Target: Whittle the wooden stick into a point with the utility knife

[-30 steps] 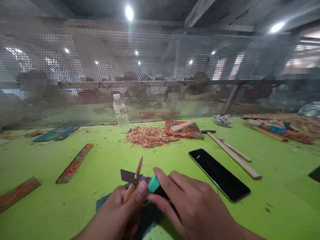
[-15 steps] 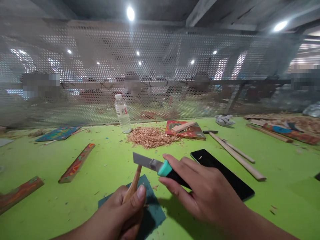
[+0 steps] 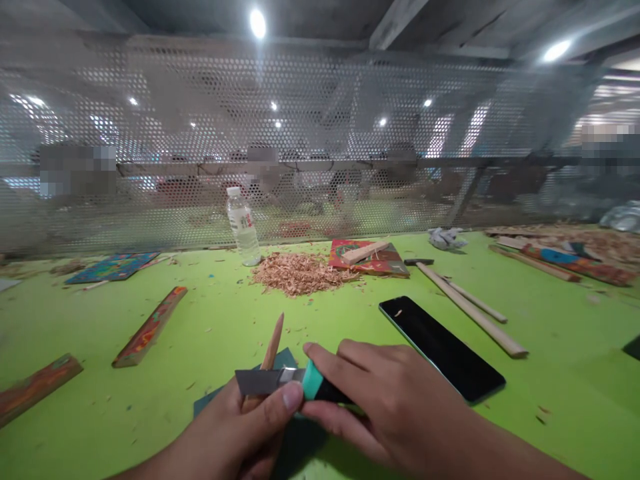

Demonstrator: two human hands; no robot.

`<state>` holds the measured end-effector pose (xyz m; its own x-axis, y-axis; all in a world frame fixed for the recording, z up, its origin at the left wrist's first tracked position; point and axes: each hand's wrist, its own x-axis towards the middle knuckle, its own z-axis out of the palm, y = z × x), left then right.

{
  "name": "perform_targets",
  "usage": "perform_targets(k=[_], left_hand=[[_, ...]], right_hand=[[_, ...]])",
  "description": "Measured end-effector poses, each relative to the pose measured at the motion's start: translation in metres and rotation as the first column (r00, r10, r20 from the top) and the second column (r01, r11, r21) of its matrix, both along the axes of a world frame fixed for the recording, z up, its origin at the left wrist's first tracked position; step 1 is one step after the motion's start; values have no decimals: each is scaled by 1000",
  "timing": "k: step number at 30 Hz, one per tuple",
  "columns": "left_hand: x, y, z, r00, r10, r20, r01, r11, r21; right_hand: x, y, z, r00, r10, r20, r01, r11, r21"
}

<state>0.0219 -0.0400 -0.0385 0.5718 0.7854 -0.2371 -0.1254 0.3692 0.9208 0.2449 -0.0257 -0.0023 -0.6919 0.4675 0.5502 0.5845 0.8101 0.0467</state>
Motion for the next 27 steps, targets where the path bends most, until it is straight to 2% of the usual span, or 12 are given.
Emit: perform_targets(k=[5, 8, 12, 18, 22, 27], left_hand=[[3, -1, -3, 998, 63, -26, -63, 998, -8], [5, -1, -5, 994, 93, -53, -94, 995, -15], [4, -2, -8, 984, 88, -156, -87, 996, 14], [-3, 1, -5, 987, 21, -161, -9, 997, 75], [-5, 6, -5, 995, -44, -84, 50, 996, 72], [-2, 3, 1, 999, -31, 13, 30, 998, 55]], right_hand=[[-4, -4, -5, 999, -42, -10, 43, 996, 74], [-6, -5, -7, 998, -58, -24, 60, 996, 62], [1, 3, -6, 981, -116, -153, 124, 991, 43], [15, 16, -2, 947, -116, -300, 143, 987, 72], [10, 13, 2, 982, -50, -180, 58, 997, 42], [3, 8, 8, 999, 48, -25, -49, 998, -31]])
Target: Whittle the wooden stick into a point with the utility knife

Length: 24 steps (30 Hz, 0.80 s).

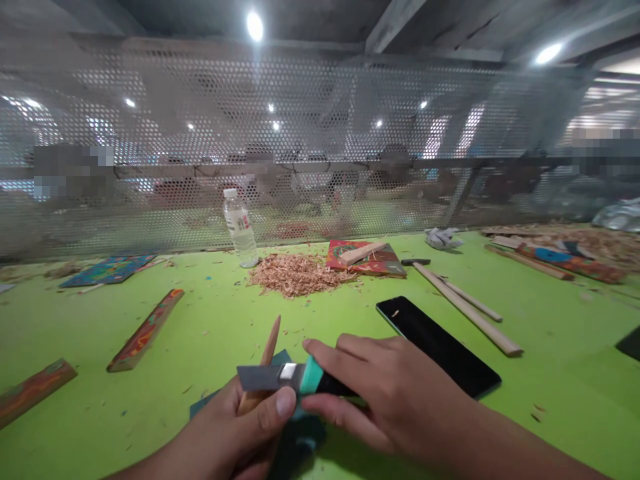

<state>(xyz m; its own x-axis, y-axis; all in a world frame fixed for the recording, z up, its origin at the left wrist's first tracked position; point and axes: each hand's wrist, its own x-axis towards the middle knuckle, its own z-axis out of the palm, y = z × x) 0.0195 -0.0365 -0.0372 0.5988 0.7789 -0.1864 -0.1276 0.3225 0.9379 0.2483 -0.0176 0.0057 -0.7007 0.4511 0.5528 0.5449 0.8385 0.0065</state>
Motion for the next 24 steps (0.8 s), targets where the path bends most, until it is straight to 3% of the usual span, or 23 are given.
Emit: perform_targets(k=[5, 11, 15, 19, 24], left_hand=[[5, -2, 5, 999, 45, -12, -45, 999, -9], [2, -1, -9, 996, 59, -64, -60, 998, -17], [-1, -2, -10, 989, 23, -149, -21, 1000, 15], [-3, -2, -4, 993, 46, -112, -55, 996, -76], [-3, 0, -3, 1000, 2, 15, 0, 986, -167]], right_hand=[[-2, -3, -1, 1000, -17, -4, 17, 999, 37], [0, -1, -5, 998, -68, -12, 69, 993, 93], [12, 7, -6, 965, -173, -199, 203, 969, 141], [18, 9, -7, 951, -143, -275, 178, 978, 106], [12, 10, -14, 956, -133, -263, 147, 988, 34]])
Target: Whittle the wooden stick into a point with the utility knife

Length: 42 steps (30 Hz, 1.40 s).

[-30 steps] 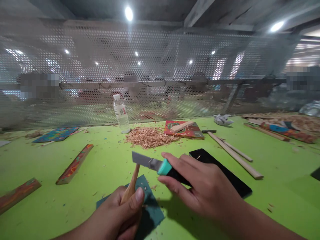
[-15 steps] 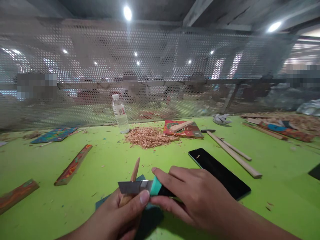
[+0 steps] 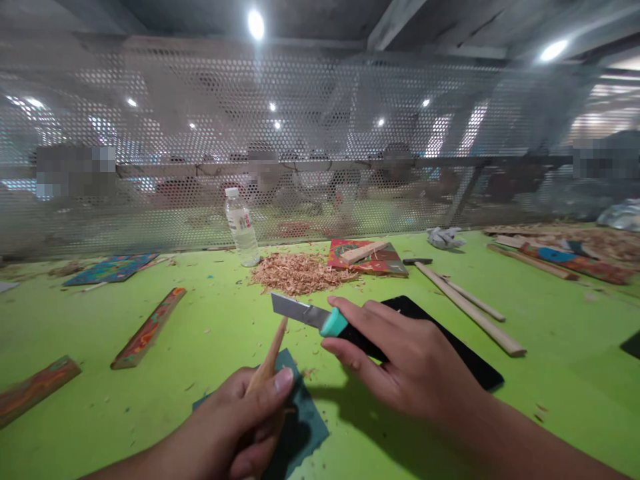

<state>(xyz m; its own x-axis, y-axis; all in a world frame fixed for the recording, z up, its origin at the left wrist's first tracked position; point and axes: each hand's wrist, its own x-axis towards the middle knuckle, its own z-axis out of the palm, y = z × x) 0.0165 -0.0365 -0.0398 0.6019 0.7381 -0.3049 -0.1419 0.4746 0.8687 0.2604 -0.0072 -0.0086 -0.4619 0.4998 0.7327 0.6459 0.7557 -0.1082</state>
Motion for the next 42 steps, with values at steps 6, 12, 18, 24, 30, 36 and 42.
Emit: perform_targets(k=[6, 12, 18, 24, 30, 36, 42], left_hand=[[3, 3, -12, 992, -1, 126, -2, 1000, 30], [3, 1, -14, 978, 46, 204, -49, 999, 7], [1, 4, -21, 980, 52, 191, -52, 999, -3], [3, 4, -22, 982, 27, 189, -19, 999, -47], [3, 5, -17, 977, 18, 214, -7, 999, -52], [5, 2, -6, 973, 76, 216, -57, 994, -91], [5, 0, -1, 977, 106, 186, -91, 992, -88]], right_hand=[[-2, 2, 0, 1000, 6, 11, -5, 998, -57], [-3, 1, 6, 999, 23, 33, -19, 995, -97], [-4, 0, 5, 999, 18, 34, -14, 993, -113], [-2, 1, -1, 999, 10, 38, -3, 986, -169], [-2, 1, -1, 999, 11, 50, -3, 985, -170], [-6, 1, 4, 991, 45, 124, -27, 989, -146], [-6, -1, 0, 986, 79, 148, -51, 982, -182]])
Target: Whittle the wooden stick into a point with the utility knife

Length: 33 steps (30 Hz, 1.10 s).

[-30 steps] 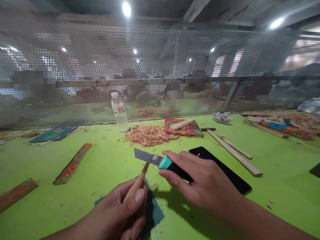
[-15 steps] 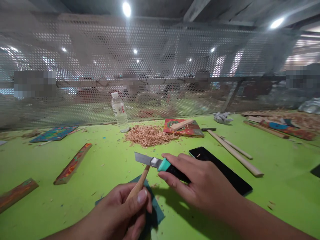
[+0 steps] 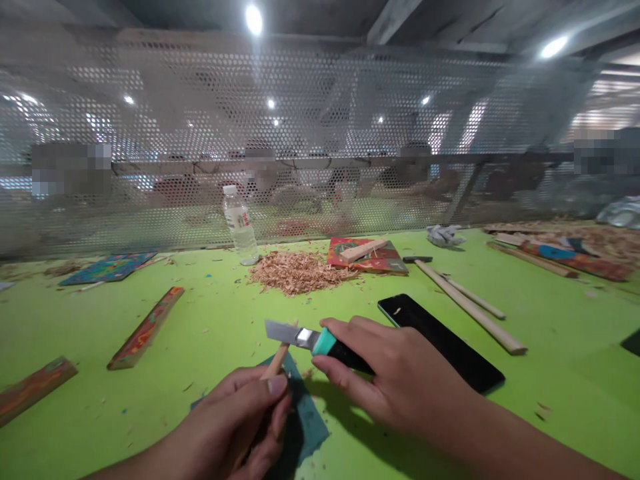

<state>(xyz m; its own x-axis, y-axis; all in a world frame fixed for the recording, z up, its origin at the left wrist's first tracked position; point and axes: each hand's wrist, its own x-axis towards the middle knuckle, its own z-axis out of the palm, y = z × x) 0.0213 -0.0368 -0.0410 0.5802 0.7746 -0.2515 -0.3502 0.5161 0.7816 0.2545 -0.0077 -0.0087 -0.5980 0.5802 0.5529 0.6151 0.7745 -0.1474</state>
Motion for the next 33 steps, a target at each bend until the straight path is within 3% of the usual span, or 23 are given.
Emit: perform_targets(k=[3, 9, 13, 16, 20, 25, 29, 33], left_hand=[[-2, 0, -1, 998, 31, -49, -30, 999, 21], [-1, 1, -4, 987, -9, -159, 28, 993, 116], [3, -1, -15, 986, 115, -124, -98, 986, 135], [3, -1, -21, 981, 118, -153, -96, 985, 145], [3, -1, -18, 971, 118, -206, -86, 983, 161], [3, 0, -17, 959, 99, -266, -71, 991, 115], [3, -2, -16, 967, 106, -230, -72, 986, 153], [4, -4, -4, 975, 96, -200, -69, 988, 141]], right_hand=[[-2, -3, -1, 998, 49, 45, -47, 998, -47], [-4, -9, -5, 989, 80, 126, -62, 988, -141], [-5, -11, -4, 989, 63, 131, -44, 988, -148], [-7, -13, -3, 990, 39, 135, -23, 993, -117], [-6, -11, -6, 993, -3, 117, 9, 999, -52], [3, 0, -8, 987, -158, -30, 158, 987, 13], [3, 1, -1, 983, -148, -104, 144, 988, -50], [-4, -3, 7, 985, -123, -118, 102, 980, -173]])
